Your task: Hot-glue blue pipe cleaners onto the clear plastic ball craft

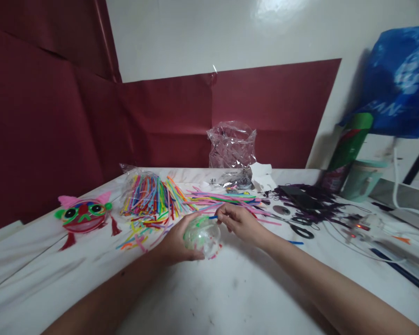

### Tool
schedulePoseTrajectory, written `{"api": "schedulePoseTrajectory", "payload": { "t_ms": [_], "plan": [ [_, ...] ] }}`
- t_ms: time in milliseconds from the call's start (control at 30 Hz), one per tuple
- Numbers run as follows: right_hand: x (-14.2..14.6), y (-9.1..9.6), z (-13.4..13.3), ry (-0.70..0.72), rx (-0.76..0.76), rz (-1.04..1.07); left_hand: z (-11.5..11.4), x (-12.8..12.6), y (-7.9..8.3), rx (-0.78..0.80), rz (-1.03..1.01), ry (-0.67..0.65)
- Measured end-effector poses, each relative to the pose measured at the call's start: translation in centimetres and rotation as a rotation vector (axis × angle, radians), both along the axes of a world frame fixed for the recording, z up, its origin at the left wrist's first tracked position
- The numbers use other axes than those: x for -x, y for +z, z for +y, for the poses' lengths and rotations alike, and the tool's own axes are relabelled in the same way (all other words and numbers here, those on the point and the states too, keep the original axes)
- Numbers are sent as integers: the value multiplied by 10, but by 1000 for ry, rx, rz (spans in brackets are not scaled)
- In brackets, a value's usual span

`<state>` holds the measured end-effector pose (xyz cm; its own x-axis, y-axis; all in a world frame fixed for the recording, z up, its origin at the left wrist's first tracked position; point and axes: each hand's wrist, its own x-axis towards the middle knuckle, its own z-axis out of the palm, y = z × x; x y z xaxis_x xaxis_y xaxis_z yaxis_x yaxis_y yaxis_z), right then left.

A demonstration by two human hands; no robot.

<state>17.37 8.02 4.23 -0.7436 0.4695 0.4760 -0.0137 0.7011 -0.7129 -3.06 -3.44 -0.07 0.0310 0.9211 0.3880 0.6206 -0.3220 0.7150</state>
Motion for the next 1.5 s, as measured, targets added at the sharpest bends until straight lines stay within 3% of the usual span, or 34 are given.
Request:
{"api": "schedulePoseTrajectory", "payload": {
  "t_ms": [133, 333, 567, 833, 1033, 1267, 1500],
  "plan": [
    [0, -2, 0, 7, 17, -15, 0, -1, 2, 34, -94, 42],
    [2, -4, 6, -140, 40, 32, 2, 3, 0, 11, -166, 66],
    [6, -12, 10, -164, 20, 63, 4, 6, -6, 18, -285, 47],
    [3, -8, 7, -207, 38, 111, 3, 7, -1, 45, -382, 36],
    [2, -4, 6, -248, 60, 164, -1, 5, 1, -81, -195, 1],
    [5, -9, 5, -240, 64, 161, -1, 2, -2, -153, 45, 107],
    [5, -12, -11, -9, -27, 111, 3, -3, -5, -258, 154, 246]
  ]
}}
